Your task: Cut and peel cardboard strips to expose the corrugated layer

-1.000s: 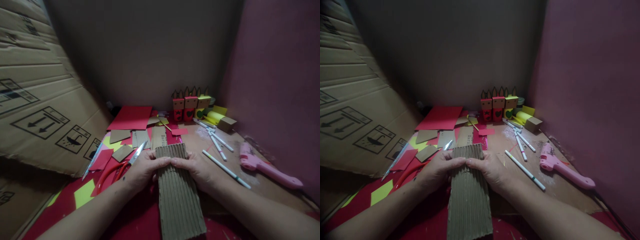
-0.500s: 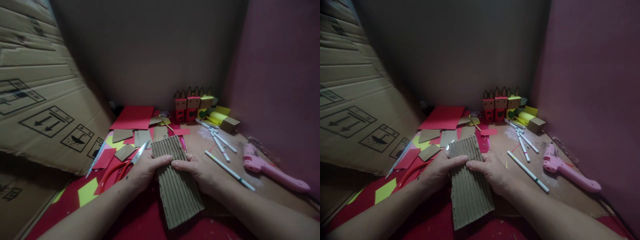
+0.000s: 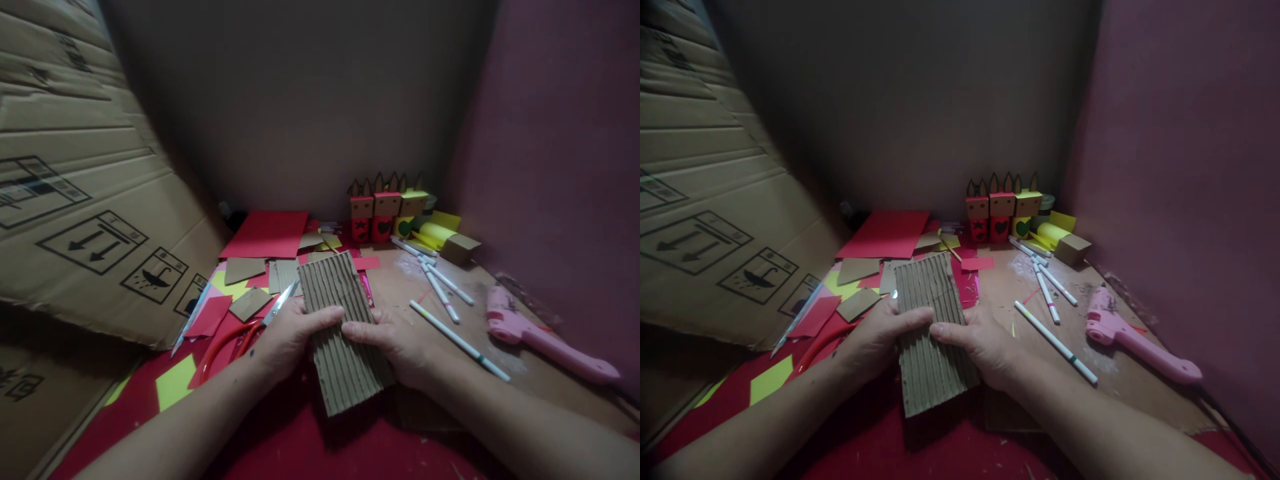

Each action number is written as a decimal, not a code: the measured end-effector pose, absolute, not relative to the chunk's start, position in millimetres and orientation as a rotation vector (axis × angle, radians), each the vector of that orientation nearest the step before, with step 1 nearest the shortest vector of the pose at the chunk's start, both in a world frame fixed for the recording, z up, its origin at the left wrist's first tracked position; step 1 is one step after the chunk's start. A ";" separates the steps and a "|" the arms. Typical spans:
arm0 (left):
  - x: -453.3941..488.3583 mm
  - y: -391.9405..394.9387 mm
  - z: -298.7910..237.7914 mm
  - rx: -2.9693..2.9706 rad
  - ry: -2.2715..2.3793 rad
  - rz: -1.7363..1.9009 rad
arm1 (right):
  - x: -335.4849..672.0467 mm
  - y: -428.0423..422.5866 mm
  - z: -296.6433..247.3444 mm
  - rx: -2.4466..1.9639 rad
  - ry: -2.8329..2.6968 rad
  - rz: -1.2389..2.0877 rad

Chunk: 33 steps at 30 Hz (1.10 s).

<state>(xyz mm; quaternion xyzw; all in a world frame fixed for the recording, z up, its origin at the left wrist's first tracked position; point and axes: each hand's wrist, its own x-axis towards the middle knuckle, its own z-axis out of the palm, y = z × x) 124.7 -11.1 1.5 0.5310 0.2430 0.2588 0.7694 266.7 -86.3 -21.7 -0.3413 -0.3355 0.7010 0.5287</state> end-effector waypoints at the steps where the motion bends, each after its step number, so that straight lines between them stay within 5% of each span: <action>1: 125.3 -12.1 0.0 1.155 0.511 0.550 | 267.0 -85.6 -22.0 -0.818 -0.806 1.664; 10: 121.8 -11.6 13.3 1.144 0.615 0.693 | 270.0 -84.2 -22.5 -0.794 -1.020 1.838; 33: 120.4 -9.2 9.4 1.314 0.520 0.476 | 268.2 -78.7 -22.3 -0.880 -0.889 1.629</action>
